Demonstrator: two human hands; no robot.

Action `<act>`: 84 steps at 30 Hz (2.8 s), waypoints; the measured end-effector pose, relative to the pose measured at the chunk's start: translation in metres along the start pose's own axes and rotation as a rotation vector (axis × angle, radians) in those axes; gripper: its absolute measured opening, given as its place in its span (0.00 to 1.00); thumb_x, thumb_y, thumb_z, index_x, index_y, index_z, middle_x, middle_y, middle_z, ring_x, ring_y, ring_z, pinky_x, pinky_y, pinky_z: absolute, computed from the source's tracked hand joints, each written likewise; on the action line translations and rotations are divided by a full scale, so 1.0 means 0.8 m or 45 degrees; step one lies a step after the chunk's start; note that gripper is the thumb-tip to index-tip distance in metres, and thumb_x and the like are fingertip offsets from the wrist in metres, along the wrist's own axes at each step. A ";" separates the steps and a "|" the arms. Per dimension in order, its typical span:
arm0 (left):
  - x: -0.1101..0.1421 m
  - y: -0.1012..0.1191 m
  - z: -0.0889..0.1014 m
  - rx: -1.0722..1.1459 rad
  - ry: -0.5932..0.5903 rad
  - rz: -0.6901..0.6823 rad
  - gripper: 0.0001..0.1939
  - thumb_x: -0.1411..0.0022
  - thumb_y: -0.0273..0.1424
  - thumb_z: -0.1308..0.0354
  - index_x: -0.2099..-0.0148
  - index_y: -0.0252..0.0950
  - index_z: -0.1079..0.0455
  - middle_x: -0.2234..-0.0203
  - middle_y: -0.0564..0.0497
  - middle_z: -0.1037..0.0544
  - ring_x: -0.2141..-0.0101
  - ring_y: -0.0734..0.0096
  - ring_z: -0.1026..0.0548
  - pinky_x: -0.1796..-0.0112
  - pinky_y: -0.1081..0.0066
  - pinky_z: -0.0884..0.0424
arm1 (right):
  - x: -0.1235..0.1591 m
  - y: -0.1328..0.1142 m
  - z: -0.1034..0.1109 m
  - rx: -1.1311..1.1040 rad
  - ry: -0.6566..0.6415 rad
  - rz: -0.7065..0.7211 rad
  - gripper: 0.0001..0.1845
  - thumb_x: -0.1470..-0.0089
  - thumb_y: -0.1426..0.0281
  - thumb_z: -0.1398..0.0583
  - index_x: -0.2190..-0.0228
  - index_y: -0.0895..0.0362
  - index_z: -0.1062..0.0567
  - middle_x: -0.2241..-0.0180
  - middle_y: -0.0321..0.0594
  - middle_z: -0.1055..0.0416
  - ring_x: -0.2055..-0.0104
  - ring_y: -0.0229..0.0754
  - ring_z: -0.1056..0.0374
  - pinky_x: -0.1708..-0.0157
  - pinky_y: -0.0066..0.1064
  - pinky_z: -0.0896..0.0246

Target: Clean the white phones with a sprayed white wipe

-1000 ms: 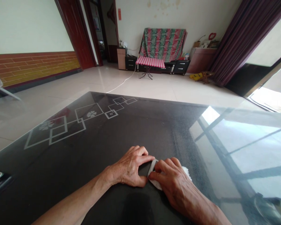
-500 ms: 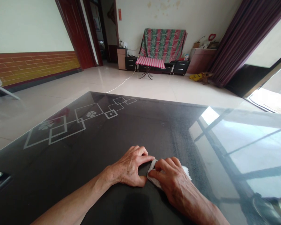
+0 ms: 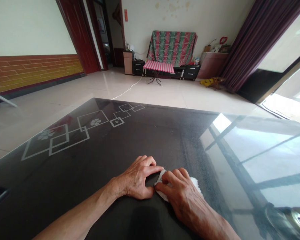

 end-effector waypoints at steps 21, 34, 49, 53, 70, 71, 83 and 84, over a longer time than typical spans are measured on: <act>0.000 0.001 0.001 -0.008 0.002 -0.017 0.31 0.55 0.28 0.41 0.45 0.42 0.34 0.60 0.50 0.33 0.60 0.64 0.34 0.55 0.63 0.37 | 0.003 0.000 0.002 -0.020 -0.024 0.009 0.12 0.41 0.77 0.46 0.63 0.50 0.26 0.63 0.36 0.33 0.62 0.41 0.43 0.60 0.35 0.53; -0.001 0.001 0.000 0.005 0.002 0.018 0.35 0.58 0.35 0.35 0.45 0.41 0.34 0.60 0.50 0.33 0.60 0.63 0.34 0.55 0.62 0.37 | 0.014 0.006 0.022 -0.083 -0.078 -0.064 0.13 0.41 0.77 0.47 0.63 0.49 0.27 0.64 0.35 0.33 0.62 0.40 0.41 0.60 0.35 0.51; -0.002 -0.002 -0.008 -0.023 0.082 0.077 0.28 0.50 0.29 0.38 0.45 0.40 0.35 0.60 0.50 0.29 0.61 0.64 0.33 0.57 0.63 0.37 | 0.029 0.015 0.024 -0.112 -0.046 -0.188 0.07 0.43 0.73 0.43 0.66 0.49 0.26 0.65 0.35 0.34 0.62 0.41 0.41 0.61 0.34 0.49; -0.003 -0.005 -0.016 -0.018 0.166 0.101 0.20 0.48 0.30 0.39 0.50 0.39 0.31 0.62 0.51 0.28 0.62 0.65 0.32 0.58 0.63 0.37 | 0.028 0.016 0.021 -0.105 -0.007 -0.220 0.06 0.42 0.71 0.43 0.68 0.50 0.26 0.66 0.35 0.34 0.63 0.41 0.40 0.62 0.34 0.49; -0.003 -0.006 -0.021 -0.002 0.292 0.084 0.09 0.46 0.36 0.35 0.65 0.38 0.30 0.67 0.51 0.29 0.64 0.67 0.31 0.61 0.65 0.36 | 0.027 0.043 0.013 0.101 0.043 -0.500 0.15 0.40 0.70 0.49 0.76 0.54 0.28 0.71 0.39 0.34 0.69 0.40 0.37 0.66 0.32 0.48; -0.003 -0.007 -0.021 0.000 0.313 0.095 0.08 0.45 0.35 0.36 0.65 0.38 0.30 0.67 0.51 0.28 0.65 0.67 0.31 0.62 0.65 0.36 | 0.027 0.041 0.012 0.103 0.042 -0.511 0.15 0.40 0.70 0.49 0.76 0.55 0.28 0.71 0.39 0.34 0.69 0.40 0.36 0.66 0.32 0.47; -0.001 -0.003 -0.011 0.051 0.293 0.093 0.22 0.54 0.26 0.39 0.54 0.37 0.29 0.63 0.49 0.29 0.62 0.63 0.31 0.58 0.62 0.33 | 0.023 0.026 0.007 0.025 0.190 -0.377 0.09 0.40 0.72 0.47 0.64 0.53 0.27 0.67 0.38 0.34 0.65 0.41 0.36 0.62 0.33 0.47; -0.001 -0.003 -0.011 0.046 0.283 0.097 0.21 0.54 0.27 0.38 0.54 0.38 0.28 0.63 0.49 0.29 0.62 0.63 0.31 0.58 0.62 0.33 | 0.022 0.024 0.004 0.024 0.196 -0.351 0.08 0.40 0.72 0.47 0.63 0.53 0.27 0.67 0.38 0.34 0.65 0.41 0.37 0.62 0.33 0.47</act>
Point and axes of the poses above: each hand's wrist, its own x-axis away from the middle knuckle, its own z-axis out of the back of the hand, y = z × x, the point moved 1 cm from there along -x, towards the middle knuckle
